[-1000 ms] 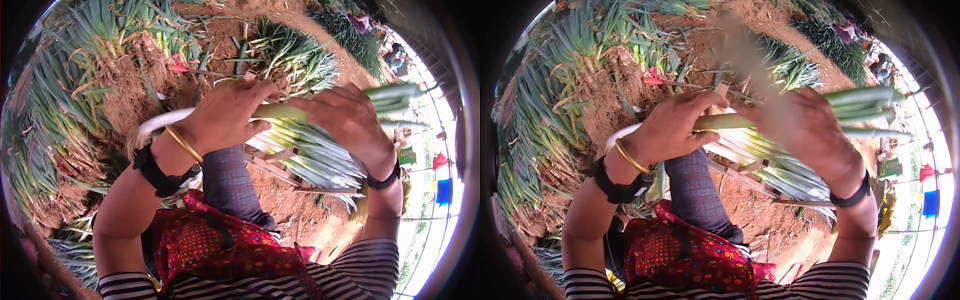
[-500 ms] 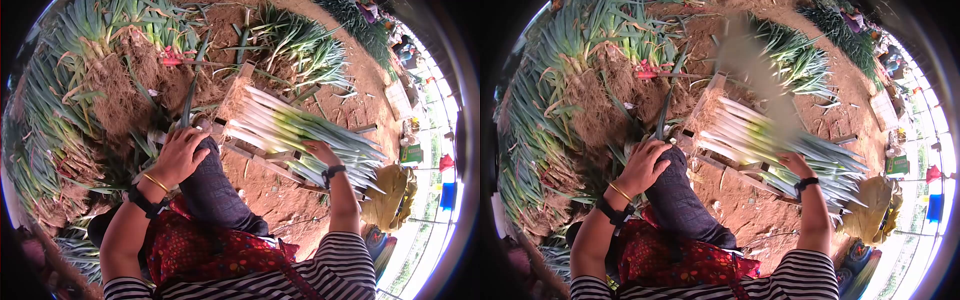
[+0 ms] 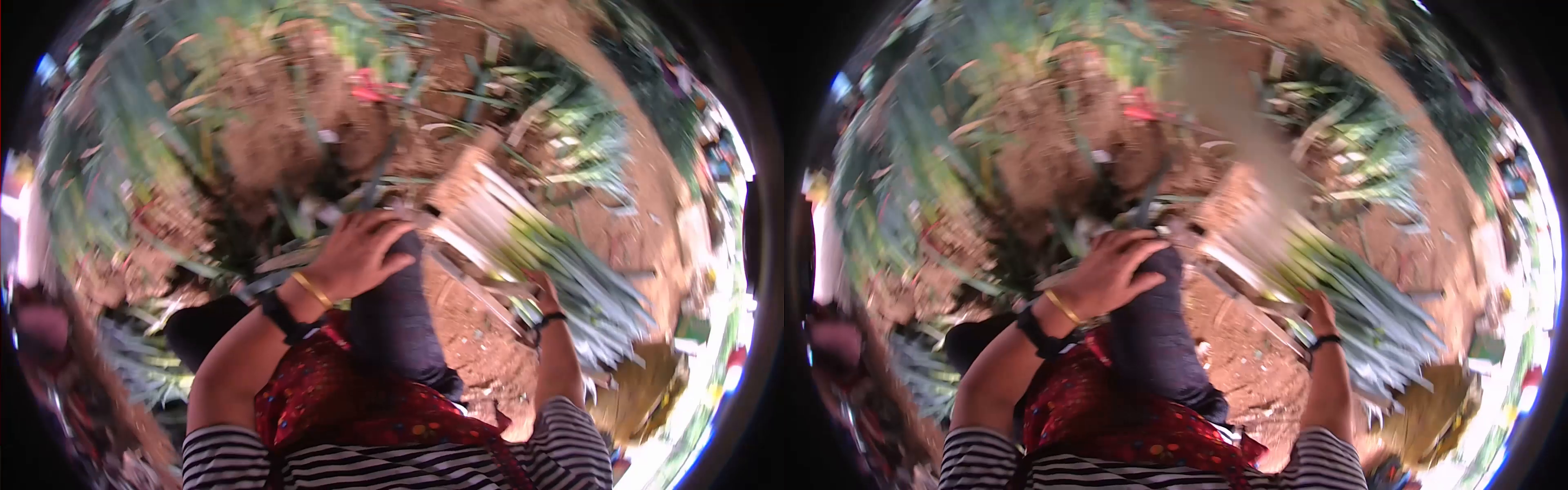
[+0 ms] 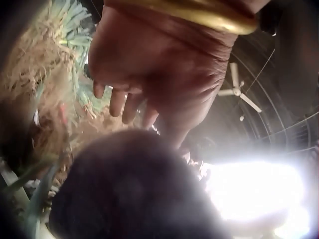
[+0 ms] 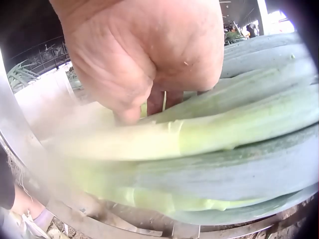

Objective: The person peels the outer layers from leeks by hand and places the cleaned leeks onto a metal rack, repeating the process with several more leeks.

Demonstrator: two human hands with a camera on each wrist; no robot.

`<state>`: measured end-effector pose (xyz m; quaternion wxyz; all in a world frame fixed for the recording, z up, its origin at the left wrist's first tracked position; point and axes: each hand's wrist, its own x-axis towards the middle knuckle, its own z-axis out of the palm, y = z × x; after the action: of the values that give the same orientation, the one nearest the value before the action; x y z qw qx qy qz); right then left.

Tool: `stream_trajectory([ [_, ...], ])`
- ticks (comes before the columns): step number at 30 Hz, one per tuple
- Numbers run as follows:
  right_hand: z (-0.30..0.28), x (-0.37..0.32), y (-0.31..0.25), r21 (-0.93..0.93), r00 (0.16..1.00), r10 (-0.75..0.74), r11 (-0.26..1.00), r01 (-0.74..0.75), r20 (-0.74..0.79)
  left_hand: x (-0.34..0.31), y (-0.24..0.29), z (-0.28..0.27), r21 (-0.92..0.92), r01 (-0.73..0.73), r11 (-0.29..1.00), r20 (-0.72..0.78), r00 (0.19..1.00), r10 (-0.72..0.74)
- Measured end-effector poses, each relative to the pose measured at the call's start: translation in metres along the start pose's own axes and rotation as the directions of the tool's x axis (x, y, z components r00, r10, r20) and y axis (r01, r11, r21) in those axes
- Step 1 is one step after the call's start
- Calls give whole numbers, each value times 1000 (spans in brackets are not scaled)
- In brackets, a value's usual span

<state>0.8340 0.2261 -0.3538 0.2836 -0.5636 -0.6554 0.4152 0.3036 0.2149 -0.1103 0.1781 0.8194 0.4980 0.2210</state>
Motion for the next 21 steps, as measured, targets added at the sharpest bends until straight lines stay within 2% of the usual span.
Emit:
stream_trajectory([
  [1,-2,3,1,490,966,234,834,-256,106,-7,0,-10,-23,28,999,-16,999,-28],
  [2,-11,3,1,465,962,206,844,-267,177,-19,-4,-20,-29,63,998,-14,998,-64],
  [3,-18,3,1,334,974,164,919,-209,159,-33,-9,-36,63,82,995,-37,996,-80],
  [4,-34,6,-10,-278,970,-42,954,110,238,-50,-15,-58,148,99,984,-52,994,-92],
  [5,-35,9,-13,-203,988,11,979,21,157,-72,-24,-84,208,163,964,-114,983,-142],
  [6,-28,15,-27,39,990,119,992,-122,77,-94,-35,-110,256,218,942,-176,968,-176],
  [7,-37,21,-26,-135,999,-18,991,24,42,-118,-51,-138,166,333,928,-251,924,-287],
  [8,-40,25,-42,-289,999,14,957,-22,-29,-144,-53,-168,-63,533,844,-360,776,-517],
  [9,-42,26,-57,-272,993,75,957,-98,-92,-197,-99,-174,124,631,766,-584,670,-458],
  [10,-47,32,-39,208,936,230,962,-177,-268,-240,-117,-190,-4,661,750,-688,542,-482],
  [11,-53,28,-64,-466,978,35,875,-130,-207,-289,-134,-199,-178,653,736,-726,417,-546],
  [12,-49,27,-70,-249,937,-34,967,-57,-348,-335,-145,-200,-399,608,686,-738,231,-634],
  [13,-53,25,-85,-335,921,39,925,-180,-387,-385,-162,-189,-476,650,592,-733,79,-676],
  [14,-56,23,-100,-437,913,41,869,-233,-406,-433,-181,-171,-554,672,491,-712,-76,-698],
  [15,-55,18,-119,-453,907,28,860,-237,-421,-479,-194,-147,-641,686,344,-635,-221,-741],
  [16,-59,15,-133,-483,911,92,824,-297,-403,-516,-204,-116,-715,673,190,-543,-363,-757],
  [17,-98,24,-91,-482,933,50,846,-230,-357,-542,-211,-82,-746,660,88,-474,-434,-766],
  [18,-99,24,-98,-400,922,15,898,-182,-387,-561,-211,-52,-770,638,-18,-399,-503,-766],
  [19,-107,19,-111,-574,950,16,794,-202,-311,-576,-213,-23,-715,684,-143,-327,-509,-796],
  [20,-145,27,-69,-362,922,102,899,-246,-373,-580,-212,2,-643,720,-262,-247,-519,-818],
  [21,-136,35,-91,-384,932,80,896,-223,-353,-588,-217,37,-617,731,-291,-266,-543,-797],
])
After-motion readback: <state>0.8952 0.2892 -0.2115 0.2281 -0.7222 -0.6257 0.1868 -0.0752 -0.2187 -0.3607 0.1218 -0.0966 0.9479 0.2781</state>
